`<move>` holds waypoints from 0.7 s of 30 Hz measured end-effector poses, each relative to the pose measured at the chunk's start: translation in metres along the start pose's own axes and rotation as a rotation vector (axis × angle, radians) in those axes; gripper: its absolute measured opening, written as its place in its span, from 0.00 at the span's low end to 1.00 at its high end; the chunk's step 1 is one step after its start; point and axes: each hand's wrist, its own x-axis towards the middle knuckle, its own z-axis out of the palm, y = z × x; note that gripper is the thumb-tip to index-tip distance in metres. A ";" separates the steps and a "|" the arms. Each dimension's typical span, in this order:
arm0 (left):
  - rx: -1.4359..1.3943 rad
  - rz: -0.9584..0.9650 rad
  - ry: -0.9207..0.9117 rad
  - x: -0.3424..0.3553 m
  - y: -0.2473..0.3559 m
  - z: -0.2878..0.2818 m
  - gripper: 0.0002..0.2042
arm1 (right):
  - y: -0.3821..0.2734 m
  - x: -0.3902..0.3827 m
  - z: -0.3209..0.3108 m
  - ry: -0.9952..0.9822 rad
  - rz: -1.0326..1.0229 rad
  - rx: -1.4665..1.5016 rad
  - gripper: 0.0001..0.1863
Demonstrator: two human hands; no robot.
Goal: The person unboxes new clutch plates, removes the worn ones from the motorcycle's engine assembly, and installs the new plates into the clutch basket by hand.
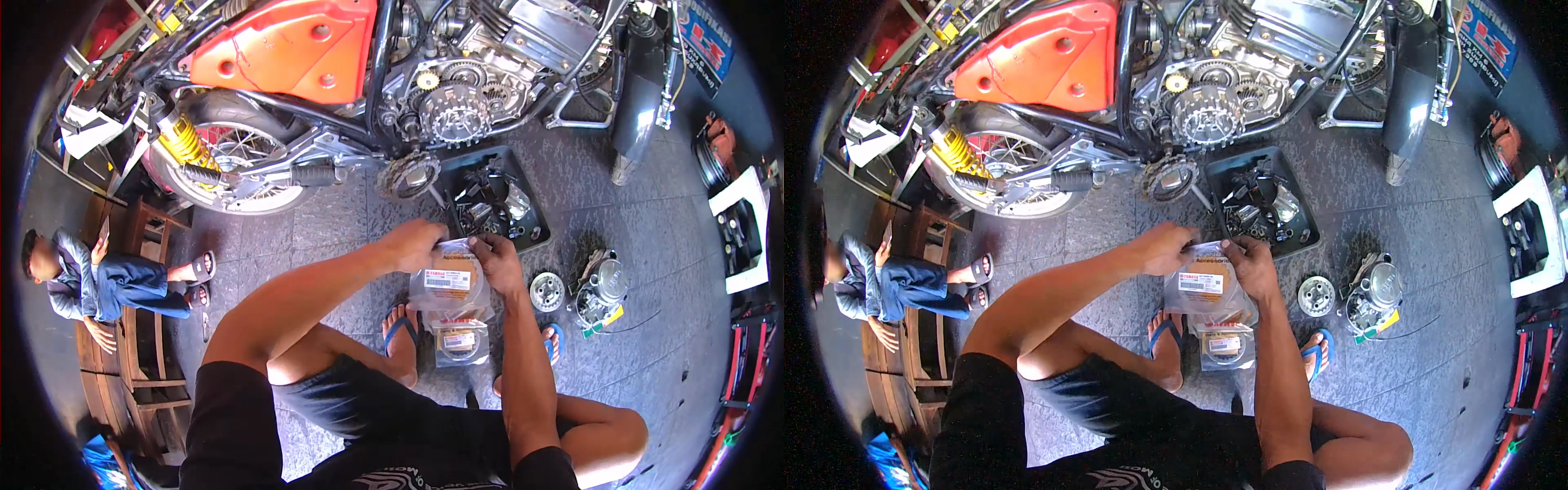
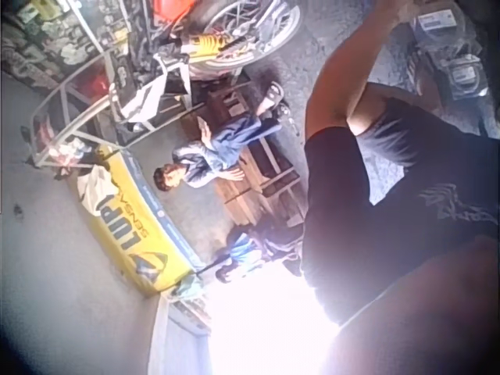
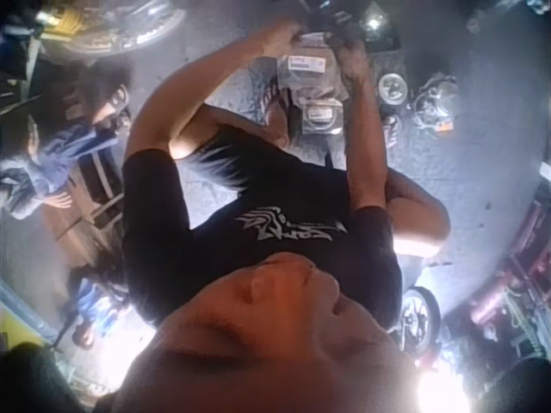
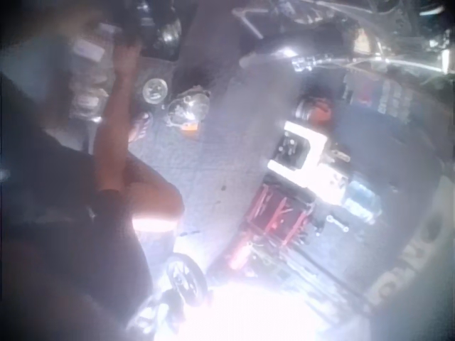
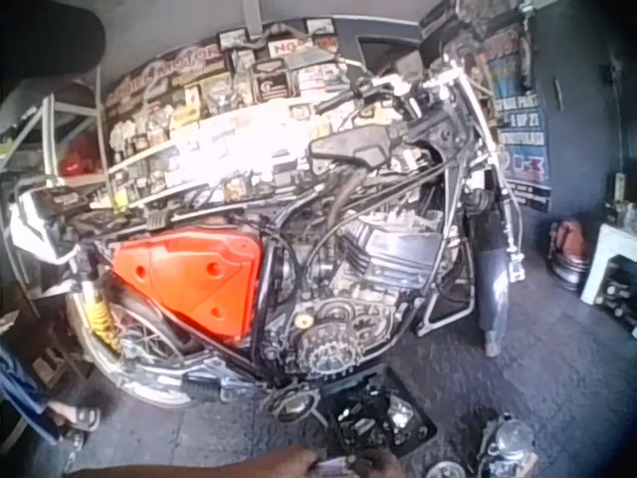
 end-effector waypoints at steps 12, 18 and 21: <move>-0.168 0.030 0.372 0.000 0.024 -0.035 0.17 | -0.046 -0.017 0.009 0.019 -0.073 0.298 0.19; -0.391 0.008 0.267 -0.004 0.032 -0.058 0.20 | -0.057 -0.017 -0.007 -0.061 -0.085 0.318 0.16; -0.392 -0.028 0.200 -0.006 0.025 -0.063 0.19 | -0.067 -0.026 0.002 -0.035 -0.086 0.352 0.14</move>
